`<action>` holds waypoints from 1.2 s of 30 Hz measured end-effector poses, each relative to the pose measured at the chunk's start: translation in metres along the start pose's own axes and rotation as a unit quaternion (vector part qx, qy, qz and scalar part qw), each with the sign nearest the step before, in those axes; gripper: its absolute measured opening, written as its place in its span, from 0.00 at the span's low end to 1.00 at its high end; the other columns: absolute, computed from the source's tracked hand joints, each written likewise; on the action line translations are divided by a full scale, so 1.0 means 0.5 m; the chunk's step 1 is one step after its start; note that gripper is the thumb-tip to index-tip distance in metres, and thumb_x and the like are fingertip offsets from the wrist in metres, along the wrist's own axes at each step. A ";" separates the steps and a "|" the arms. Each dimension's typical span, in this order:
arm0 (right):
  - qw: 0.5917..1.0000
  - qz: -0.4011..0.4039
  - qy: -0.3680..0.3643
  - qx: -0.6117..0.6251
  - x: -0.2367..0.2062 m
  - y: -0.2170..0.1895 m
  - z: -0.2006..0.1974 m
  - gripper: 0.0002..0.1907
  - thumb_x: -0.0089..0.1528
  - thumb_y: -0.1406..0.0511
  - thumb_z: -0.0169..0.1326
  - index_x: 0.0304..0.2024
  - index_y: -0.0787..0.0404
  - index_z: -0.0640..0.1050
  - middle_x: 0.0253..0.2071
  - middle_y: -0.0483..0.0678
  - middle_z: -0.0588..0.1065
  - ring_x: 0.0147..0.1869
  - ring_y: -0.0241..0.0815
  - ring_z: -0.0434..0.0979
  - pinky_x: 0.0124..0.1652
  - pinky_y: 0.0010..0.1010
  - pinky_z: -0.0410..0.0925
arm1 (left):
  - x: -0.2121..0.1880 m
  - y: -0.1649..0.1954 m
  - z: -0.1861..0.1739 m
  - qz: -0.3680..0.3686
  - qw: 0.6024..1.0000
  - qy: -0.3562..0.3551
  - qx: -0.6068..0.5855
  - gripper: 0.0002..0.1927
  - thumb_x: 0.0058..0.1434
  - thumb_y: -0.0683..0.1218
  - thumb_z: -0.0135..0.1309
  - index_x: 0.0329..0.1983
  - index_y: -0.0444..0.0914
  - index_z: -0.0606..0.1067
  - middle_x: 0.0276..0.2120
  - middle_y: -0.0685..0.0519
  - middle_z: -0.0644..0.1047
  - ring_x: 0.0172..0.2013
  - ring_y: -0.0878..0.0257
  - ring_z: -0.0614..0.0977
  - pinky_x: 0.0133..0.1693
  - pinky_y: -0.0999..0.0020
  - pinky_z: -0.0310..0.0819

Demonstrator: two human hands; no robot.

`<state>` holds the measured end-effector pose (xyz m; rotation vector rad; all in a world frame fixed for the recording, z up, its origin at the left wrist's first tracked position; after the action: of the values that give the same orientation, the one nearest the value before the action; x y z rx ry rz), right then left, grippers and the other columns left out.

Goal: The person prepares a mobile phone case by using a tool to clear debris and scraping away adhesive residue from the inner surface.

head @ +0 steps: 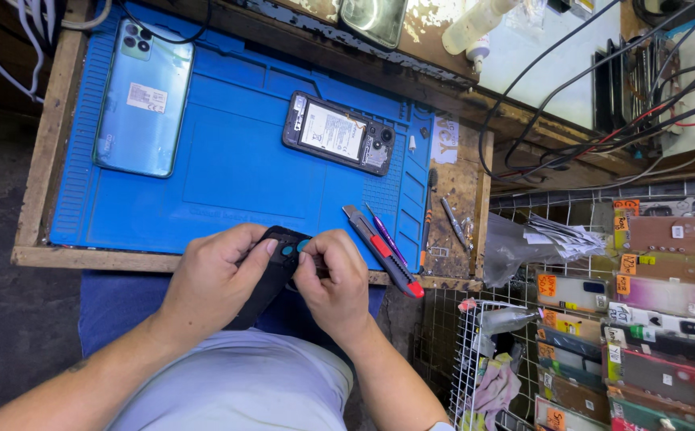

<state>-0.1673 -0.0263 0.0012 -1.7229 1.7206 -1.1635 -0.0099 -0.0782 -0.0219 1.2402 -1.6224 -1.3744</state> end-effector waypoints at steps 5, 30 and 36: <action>0.994 -0.089 0.032 -0.059 -0.003 -0.028 0.001 0.07 0.60 0.75 0.59 0.39 0.67 0.75 0.37 0.53 0.74 0.40 0.50 0.77 0.40 0.35 0.70 | 0.000 -0.004 0.006 -0.001 1.000 -0.006 -0.008 0.08 0.64 0.44 0.55 0.40 0.35 0.81 0.22 0.48 0.80 0.21 0.64 0.78 0.24 0.66 0.71; 0.994 -0.046 -0.070 0.077 -0.057 0.035 -0.030 0.04 0.62 0.74 0.52 0.35 0.65 0.69 0.34 0.49 0.67 0.35 0.41 0.66 0.36 0.30 0.63 | 0.044 -0.054 0.001 -0.085 0.979 -0.018 -0.185 0.11 0.69 0.43 0.50 0.47 0.32 0.79 0.33 0.54 0.84 0.32 0.73 0.81 0.33 0.76 0.76; 0.996 0.063 -0.055 0.029 -0.141 0.114 -0.127 0.08 0.63 0.72 0.54 0.33 0.65 0.67 0.32 0.48 0.64 0.35 0.40 0.63 0.37 0.29 0.62 | 0.084 -0.040 -0.021 -0.077 0.984 -0.056 -0.152 0.12 0.69 0.44 0.50 0.47 0.33 0.79 0.35 0.53 0.84 0.33 0.73 0.81 0.35 0.75 0.76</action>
<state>-0.2425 0.0496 -0.0268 -1.5900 1.6853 -1.0335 -0.0090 -0.1213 -0.0426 1.1401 -1.3455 -1.7421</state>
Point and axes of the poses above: each hand's wrist, its own x-axis towards the middle knuckle, its own z-axis out of the palm, y = z × x, the point moved 7 cm from there along x, towards the middle knuckle
